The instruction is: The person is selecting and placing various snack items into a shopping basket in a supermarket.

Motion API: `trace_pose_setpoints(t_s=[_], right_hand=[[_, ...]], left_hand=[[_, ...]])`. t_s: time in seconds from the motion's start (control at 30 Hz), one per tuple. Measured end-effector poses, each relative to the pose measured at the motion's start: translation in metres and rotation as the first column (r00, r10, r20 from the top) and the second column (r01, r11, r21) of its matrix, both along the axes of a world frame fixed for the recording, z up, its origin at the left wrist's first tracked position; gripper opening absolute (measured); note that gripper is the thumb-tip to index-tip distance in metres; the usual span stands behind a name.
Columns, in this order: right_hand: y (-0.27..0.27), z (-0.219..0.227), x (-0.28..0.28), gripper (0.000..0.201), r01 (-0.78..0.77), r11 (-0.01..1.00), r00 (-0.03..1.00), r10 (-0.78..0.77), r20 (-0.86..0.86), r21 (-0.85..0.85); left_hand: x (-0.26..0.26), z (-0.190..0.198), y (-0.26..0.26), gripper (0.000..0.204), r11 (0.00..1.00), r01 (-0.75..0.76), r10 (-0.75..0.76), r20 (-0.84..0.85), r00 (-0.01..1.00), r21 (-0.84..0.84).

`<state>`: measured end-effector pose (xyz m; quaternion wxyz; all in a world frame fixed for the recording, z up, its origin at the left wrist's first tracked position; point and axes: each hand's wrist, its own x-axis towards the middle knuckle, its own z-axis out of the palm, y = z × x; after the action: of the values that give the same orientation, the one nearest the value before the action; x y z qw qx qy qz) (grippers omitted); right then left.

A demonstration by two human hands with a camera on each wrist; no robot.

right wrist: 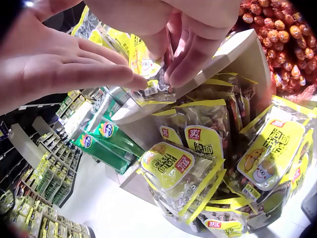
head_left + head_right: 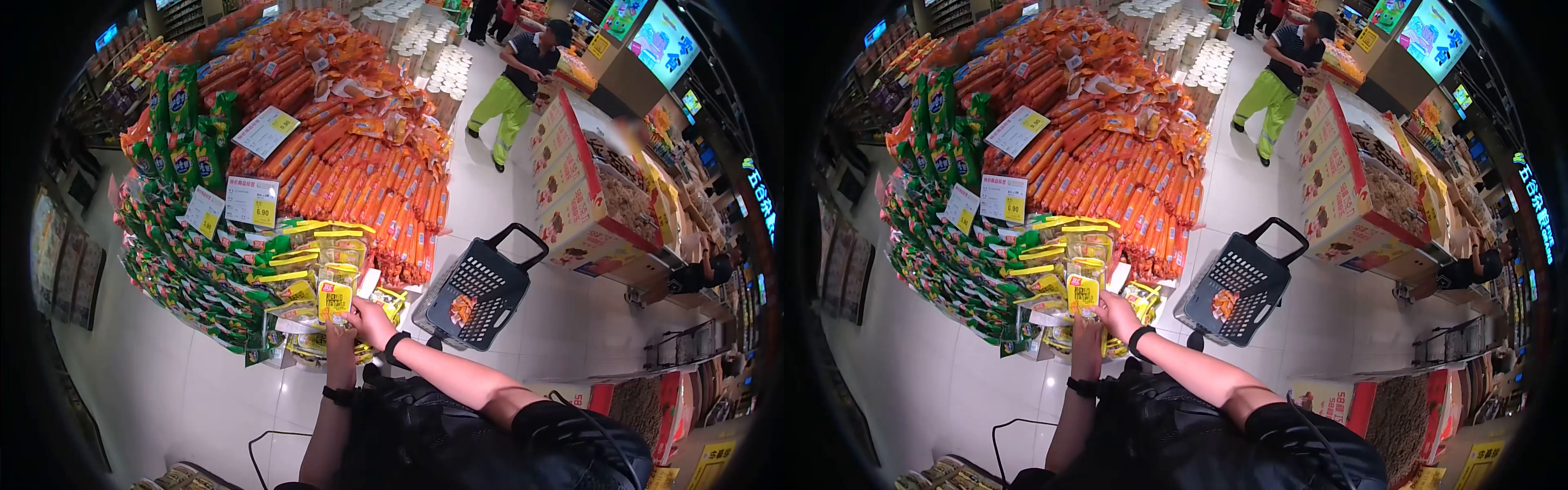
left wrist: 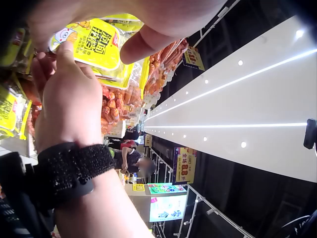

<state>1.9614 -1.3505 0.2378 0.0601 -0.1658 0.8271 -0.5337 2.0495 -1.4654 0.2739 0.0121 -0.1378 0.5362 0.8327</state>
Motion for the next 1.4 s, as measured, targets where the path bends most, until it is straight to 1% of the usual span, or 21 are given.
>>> trace_pose_setpoints(t_s=[0.03, 0.1, 0.17, 0.23, 0.3, 0.33, 0.43, 0.53, 0.57, 0.6, 0.63, 0.7, 0.77, 0.83, 0.87, 0.9, 0.97, 1.0, 1.03, 1.13, 1.4], right_hand=[[-0.004, -0.004, -0.001, 0.021, 0.024, 1.000, 0.998, -0.025, -0.056, -0.008], [-0.010, 0.014, 0.001, 0.021, 0.071, 0.992, 0.971, -0.045, 0.234, -0.106], [-0.015, 0.024, 0.004, 0.029, 0.120, 0.984, 0.953, -0.079, 0.293, -0.128], [-0.012, -0.017, 0.001, 0.045, 0.223, 0.972, 0.969, -0.230, 0.087, 0.080], [-0.012, -0.013, 0.005, 0.055, 0.308, 0.951, 0.939, -0.303, 0.164, -0.008], [-0.011, -0.009, 0.006, 0.049, 0.323, 0.946, 0.938, -0.314, 0.145, -0.040], [-0.010, -0.010, 0.000, 0.042, 0.217, 0.975, 0.970, -0.212, 0.119, -0.039], [-0.011, -0.049, -0.012, 0.035, 0.229, 0.968, 0.964, -0.210, 0.160, -0.105], [-0.014, -0.021, -0.009, 0.034, 0.231, 0.972, 0.963, -0.222, 0.155, -0.043], [-0.015, -0.042, -0.015, 0.034, 0.224, 0.967, 0.971, -0.212, 0.111, -0.118], [-0.015, -0.050, -0.018, 0.028, 0.246, 0.966, 0.969, -0.242, 0.054, -0.075], [-0.015, -0.015, -0.018, 0.034, 0.235, 0.971, 0.972, -0.236, 0.017, 0.036], [-0.013, -0.008, -0.020, 0.037, 0.197, 0.980, 0.980, -0.197, 0.042, -0.014], [-0.009, -0.001, -0.020, 0.039, 0.156, 0.984, 0.987, -0.158, 0.024, 0.088], [-0.008, -0.004, -0.020, 0.042, 0.141, 0.985, 0.989, -0.144, 0.029, 0.096], [-0.003, -0.005, -0.018, 0.047, 0.128, 0.979, 0.991, -0.131, 0.013, 0.157], [0.000, -0.009, -0.015, 0.052, 0.139, 0.980, 0.986, -0.150, 0.073, 0.146], [0.003, -0.008, -0.013, 0.055, 0.111, 0.981, 0.984, -0.130, 0.121, 0.158], [0.004, -0.005, -0.011, 0.054, 0.111, 0.980, 0.984, -0.133, 0.122, 0.166], [0.004, 0.000, -0.007, 0.052, 0.098, 0.983, 0.986, -0.117, 0.117, 0.154], [-0.005, 0.015, -0.002, 0.051, 0.061, 0.983, 0.988, -0.085, 0.132, 0.171]], left_hand=[[-0.002, 0.005, 0.001, 0.081, 0.999, -0.020, 0.019, 0.046, 0.999, 0.038], [-0.008, 0.026, 0.003, 0.083, 0.982, -0.110, 0.085, 0.163, 0.983, 0.151], [-0.011, 0.027, -0.005, 0.091, 0.986, -0.040, 0.016, 0.147, 0.989, 0.162], [-0.015, -0.018, -0.007, 0.094, 0.980, -0.101, 0.086, 0.089, 0.992, 0.170], [-0.017, -0.030, -0.008, 0.095, 0.978, -0.111, 0.106, 0.040, 0.994, 0.175], [-0.015, -0.025, -0.005, 0.095, 0.976, -0.117, 0.111, 0.045, 0.993, 0.183], [-0.016, -0.012, -0.001, 0.097, 0.951, -0.102, 0.097, 0.032, 0.995, 0.293], [-0.020, -0.010, 0.000, 0.100, 0.960, -0.082, 0.063, 0.080, 0.995, 0.268], [-0.021, -0.013, 0.001, 0.102, 0.974, -0.085, 0.074, 0.062, 0.995, 0.210], [-0.023, -0.018, 0.001, 0.101, 0.975, -0.083, 0.072, 0.063, 0.995, 0.207], [-0.027, -0.025, 0.000, 0.100, 0.976, -0.084, 0.072, 0.064, 0.995, 0.201], [-0.030, -0.015, -0.002, 0.100, 0.987, -0.094, 0.083, 0.087, 0.993, 0.129], [-0.029, -0.021, -0.007, 0.101, 0.980, -0.062, 0.043, 0.101, 0.994, 0.191], [-0.022, -0.015, -0.014, 0.100, 0.982, -0.041, 0.009, 0.173, 0.985, 0.182], [-0.018, -0.001, -0.013, 0.094, 0.985, -0.102, 0.082, 0.144, 0.986, 0.136], [-0.017, -0.030, -0.011, 0.082, 0.965, -0.156, 0.146, 0.059, 0.987, 0.209], [-0.007, 0.007, -0.019, 0.066, 0.912, -0.234, 0.196, 0.145, 0.970, 0.337], [-0.004, 0.003, -0.029, 0.055, 0.917, -0.215, 0.178, 0.140, 0.974, 0.335], [-0.001, 0.011, -0.030, 0.052, 0.847, -0.370, 0.318, 0.194, 0.928, 0.382], [-0.003, 0.023, -0.053, 0.044, 0.800, -0.433, 0.415, 0.137, 0.899, 0.415], [-0.030, 0.016, -0.075, 0.043, 0.875, -0.351, 0.346, 0.077, 0.935, 0.333]])
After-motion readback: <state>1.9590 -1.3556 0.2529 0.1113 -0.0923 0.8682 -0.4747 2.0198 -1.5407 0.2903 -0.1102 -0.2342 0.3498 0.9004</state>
